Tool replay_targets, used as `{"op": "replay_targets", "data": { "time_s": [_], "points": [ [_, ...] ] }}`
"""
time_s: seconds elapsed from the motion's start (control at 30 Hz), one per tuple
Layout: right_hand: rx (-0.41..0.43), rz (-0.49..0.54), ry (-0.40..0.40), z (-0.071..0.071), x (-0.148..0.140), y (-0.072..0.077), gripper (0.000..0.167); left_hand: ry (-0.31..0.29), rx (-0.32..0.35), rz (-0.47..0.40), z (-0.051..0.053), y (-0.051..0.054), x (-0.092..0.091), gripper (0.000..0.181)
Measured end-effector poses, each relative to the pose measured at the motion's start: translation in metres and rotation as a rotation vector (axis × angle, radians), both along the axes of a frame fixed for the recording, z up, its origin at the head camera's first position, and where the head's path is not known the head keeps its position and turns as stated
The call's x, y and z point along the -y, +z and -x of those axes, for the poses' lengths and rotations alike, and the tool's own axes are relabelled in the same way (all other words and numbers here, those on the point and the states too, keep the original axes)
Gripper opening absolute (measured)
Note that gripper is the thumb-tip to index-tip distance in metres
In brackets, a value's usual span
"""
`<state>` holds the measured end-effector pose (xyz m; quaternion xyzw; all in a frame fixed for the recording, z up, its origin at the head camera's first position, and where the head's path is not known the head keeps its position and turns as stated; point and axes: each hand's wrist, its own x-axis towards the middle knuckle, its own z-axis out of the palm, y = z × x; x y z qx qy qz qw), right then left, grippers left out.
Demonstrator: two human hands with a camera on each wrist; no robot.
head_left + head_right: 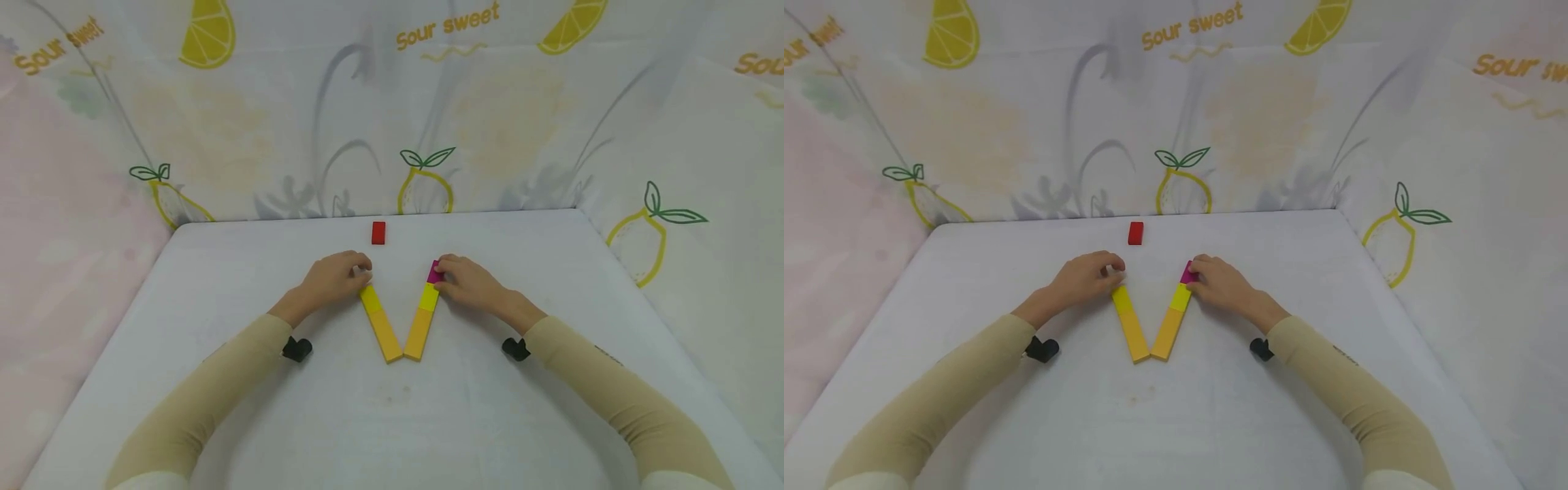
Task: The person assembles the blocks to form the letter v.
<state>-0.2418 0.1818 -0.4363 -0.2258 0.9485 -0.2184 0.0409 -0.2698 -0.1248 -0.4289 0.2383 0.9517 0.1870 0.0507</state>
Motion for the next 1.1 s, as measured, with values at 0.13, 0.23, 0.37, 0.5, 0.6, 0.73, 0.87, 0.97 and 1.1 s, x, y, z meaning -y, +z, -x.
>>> {"op": "replay_targets", "data": {
  "time_s": [0.13, 0.23, 0.37, 0.5, 0.6, 0.73, 0.87, 0.97, 1.1],
  "points": [
    [-0.004, 0.005, -0.001, -0.001, 0.000, 0.000, 0.035, 0.015, 0.023, -0.015, 0.008, 0.001, -0.002, 0.024],
    [-0.006, 0.010, -0.002, -0.003, -0.001, 0.000, 0.034, 0.040, 0.038, -0.030, 0.018, -0.001, -0.003, 0.024],
    [-0.004, 0.013, 0.001, -0.004, -0.002, 0.001, 0.033, 0.067, 0.048, -0.036, 0.030, -0.002, -0.003, 0.024],
    [-0.005, 0.013, 0.000, -0.003, -0.002, 0.001, 0.034, 0.066, 0.033, -0.030, 0.043, -0.001, -0.003, 0.024],
    [-0.006, 0.007, 0.005, -0.001, -0.002, 0.001, 0.035, 0.070, 0.022, -0.018, 0.049, 0.000, -0.005, 0.024],
    [-0.005, -0.003, 0.007, -0.001, 0.000, 0.002, 0.035, 0.080, 0.000, -0.015, 0.054, 0.001, -0.007, 0.024],
    [-0.001, 0.003, 0.007, -0.002, 0.001, 0.003, 0.034, 0.083, -0.011, -0.007, 0.057, 0.001, -0.011, 0.024],
    [0.003, 0.007, 0.010, -0.003, 0.001, 0.004, 0.034, 0.090, -0.008, 0.001, 0.058, 0.001, -0.013, 0.024],
    [-0.014, 0.014, 0.022, -0.002, 0.001, 0.003, 0.033, 0.112, 0.000, 0.001, 0.060, 0.003, -0.015, 0.025]
  ]
}}
